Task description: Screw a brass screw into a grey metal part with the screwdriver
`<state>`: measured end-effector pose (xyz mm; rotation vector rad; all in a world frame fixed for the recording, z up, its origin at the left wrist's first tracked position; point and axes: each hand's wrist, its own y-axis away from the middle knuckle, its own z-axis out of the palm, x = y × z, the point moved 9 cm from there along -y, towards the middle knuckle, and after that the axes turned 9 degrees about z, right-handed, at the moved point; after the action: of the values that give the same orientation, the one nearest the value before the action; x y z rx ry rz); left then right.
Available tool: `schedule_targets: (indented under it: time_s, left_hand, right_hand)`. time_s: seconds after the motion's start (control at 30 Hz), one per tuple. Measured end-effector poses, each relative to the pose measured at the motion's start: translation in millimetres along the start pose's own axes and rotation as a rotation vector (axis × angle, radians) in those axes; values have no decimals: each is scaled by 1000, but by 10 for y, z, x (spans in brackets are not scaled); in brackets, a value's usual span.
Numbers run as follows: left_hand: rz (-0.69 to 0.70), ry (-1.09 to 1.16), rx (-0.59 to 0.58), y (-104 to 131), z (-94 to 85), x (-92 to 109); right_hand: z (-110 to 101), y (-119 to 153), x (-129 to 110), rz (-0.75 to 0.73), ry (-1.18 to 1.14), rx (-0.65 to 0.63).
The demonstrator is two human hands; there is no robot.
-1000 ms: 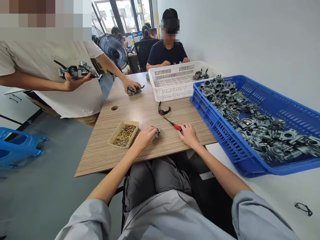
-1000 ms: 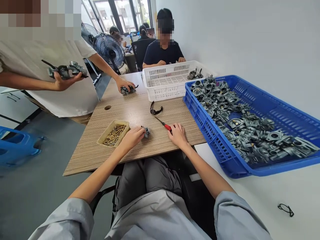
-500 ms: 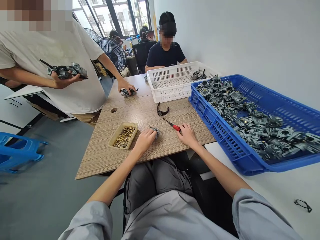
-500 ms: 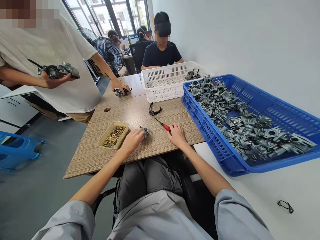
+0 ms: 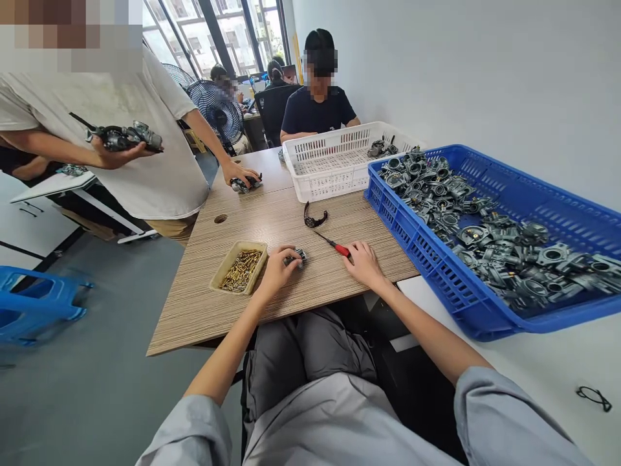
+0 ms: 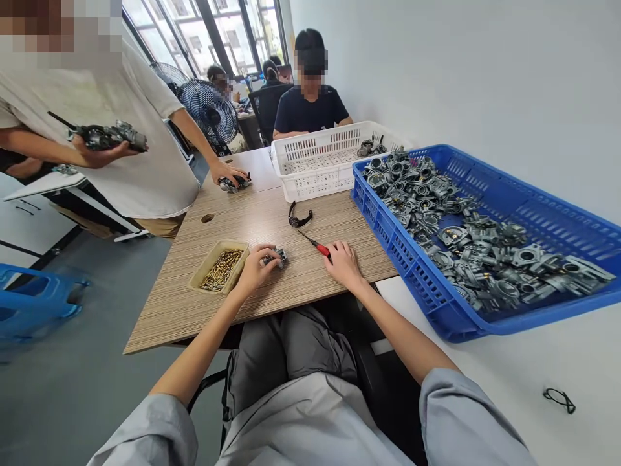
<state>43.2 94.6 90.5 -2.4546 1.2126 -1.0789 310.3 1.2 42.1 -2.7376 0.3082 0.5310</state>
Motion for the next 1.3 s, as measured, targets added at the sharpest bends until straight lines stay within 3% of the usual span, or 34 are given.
schedule_targets:
  time_s: [0.23,0.4,0.7,0.97,1.1,1.2,1.3]
  left_hand:
    - [-121,29,189,42,86,-202]
    - [-224,94,145,54,258,-355]
    - [-240,161,152,354,375,-143]
    - [-235,187,200,347,359,-109]
    - [-239,181,223,361,359,-131]
    - [-258,168,253,374,343,-160]
    - [-262,163,266,373,334,-169]
  right_hand:
    - [-11,1,-17,1,9,-9]
    - [-19,4,-28,17,24,-18]
    - [-43,30,-65,-26,-33,-20]
    - [7,7,13,47,-18,-31]
    - [35,-57,91,102,-161,-87]
    - [-106,-119,59,72,-362,-125]
    - [-435,-164,-43,0,-514,-90]
